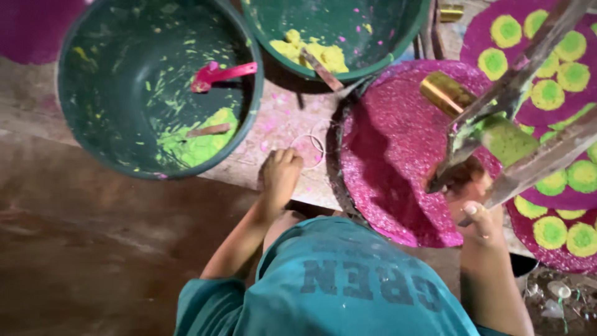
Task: The person scoops green and yellow dough from bowls, loads it into a handheld press, and presses out ring-shaped items onto a pink tray. The person repeatedly refills the press and arranges the formed rings on the tray.
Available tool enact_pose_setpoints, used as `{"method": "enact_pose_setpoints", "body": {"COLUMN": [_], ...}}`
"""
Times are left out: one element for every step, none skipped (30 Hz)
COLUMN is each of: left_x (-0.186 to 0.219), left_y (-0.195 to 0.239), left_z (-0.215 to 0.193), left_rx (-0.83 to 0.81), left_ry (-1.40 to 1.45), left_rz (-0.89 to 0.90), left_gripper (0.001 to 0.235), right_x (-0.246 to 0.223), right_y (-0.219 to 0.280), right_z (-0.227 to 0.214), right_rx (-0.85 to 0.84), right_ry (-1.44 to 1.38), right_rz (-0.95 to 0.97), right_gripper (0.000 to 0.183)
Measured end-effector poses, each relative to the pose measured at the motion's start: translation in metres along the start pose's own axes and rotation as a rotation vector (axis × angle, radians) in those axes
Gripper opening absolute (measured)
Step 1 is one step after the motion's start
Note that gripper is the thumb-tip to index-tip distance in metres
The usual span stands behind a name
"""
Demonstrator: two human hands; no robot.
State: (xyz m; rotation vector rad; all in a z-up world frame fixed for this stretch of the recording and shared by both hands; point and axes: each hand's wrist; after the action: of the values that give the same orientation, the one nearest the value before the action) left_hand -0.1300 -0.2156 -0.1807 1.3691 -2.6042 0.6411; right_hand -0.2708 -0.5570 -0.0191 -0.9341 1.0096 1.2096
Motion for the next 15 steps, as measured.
{"method": "enact_pose_setpoints", "body": {"left_x": [0.001, 0.003, 0.008, 0.017, 0.026, 0.036, 0.048, 0.061, 0.073, 0.085, 0.096, 0.106, 0.113, 0.119, 0.125], "left_y": [-0.001, -0.002, -0.003, -0.003, -0.004, -0.005, -0.007, -0.008, -0.009, -0.01, -0.012, -0.014, -0.017, -0.019, -0.02], "left_z": [-0.002, -0.006, -0.012, -0.019, -0.028, -0.035, -0.041, -0.044, -0.045, -0.045, -0.043, -0.038, -0.033, -0.028, -0.023], "left_rx": [0.025, 0.051, 0.077, 0.112, 0.148, 0.19, 0.208, 0.228, 0.247, 0.214, 0.182, 0.159, 0.136, 0.112, 0.085], "left_ry": [0.068, 0.135, 0.201, 0.308, 0.414, 0.518, 0.505, 0.488, 0.471, 0.489, 0.506, 0.502, 0.496, 0.491, 0.507], "left_rz": [-0.023, -0.05, -0.077, -0.124, -0.171, -0.217, -0.164, -0.115, -0.066, -0.034, -0.002, 0.062, 0.125, 0.186, 0.19], "left_gripper": [0.01, 0.011, 0.012, 0.011, 0.01, 0.01, 0.01, 0.011, 0.011, 0.014, 0.017, 0.02, 0.023, 0.026, 0.029], "right_x": [0.001, 0.001, 0.001, -0.001, -0.003, -0.005, -0.007, -0.008, -0.009, -0.009, -0.008, -0.008, -0.007, -0.007, -0.007], "right_y": [0.005, 0.009, 0.015, 0.019, 0.022, 0.023, 0.024, 0.026, 0.029, 0.03, 0.031, 0.029, 0.028, 0.026, 0.023], "right_z": [-0.007, -0.015, -0.021, -0.028, -0.034, -0.041, -0.048, -0.054, -0.06, -0.065, -0.069, -0.074, -0.078, -0.081, -0.083], "right_rx": [0.008, 0.014, 0.028, 0.039, 0.05, 0.047, 0.044, 0.036, 0.004, -0.03, -0.065, -0.058, -0.051, -0.045, -0.046], "right_ry": [-0.015, -0.03, -0.034, -0.038, -0.041, -0.046, -0.051, -0.057, -0.063, -0.072, -0.081, -0.089, -0.097, -0.105, -0.111], "right_rz": [-0.005, -0.008, -0.01, -0.013, -0.016, -0.025, -0.035, -0.043, -0.049, -0.053, -0.058, -0.056, -0.053, -0.05, -0.034], "right_gripper": [0.089, 0.091, 0.091, 0.09, 0.09, 0.09, 0.089, 0.089, 0.086, 0.082, 0.078, 0.079, 0.08, 0.081, 0.082]}}
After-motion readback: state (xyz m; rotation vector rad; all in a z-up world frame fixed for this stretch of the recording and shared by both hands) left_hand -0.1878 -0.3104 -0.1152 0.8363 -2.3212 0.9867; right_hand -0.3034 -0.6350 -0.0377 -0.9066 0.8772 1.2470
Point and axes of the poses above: each hand's wrist, its own y-axis away from the middle knuckle, its own z-axis out of the palm, x = y × z, and after that the axes turned 2 degrees about -z, right-handed
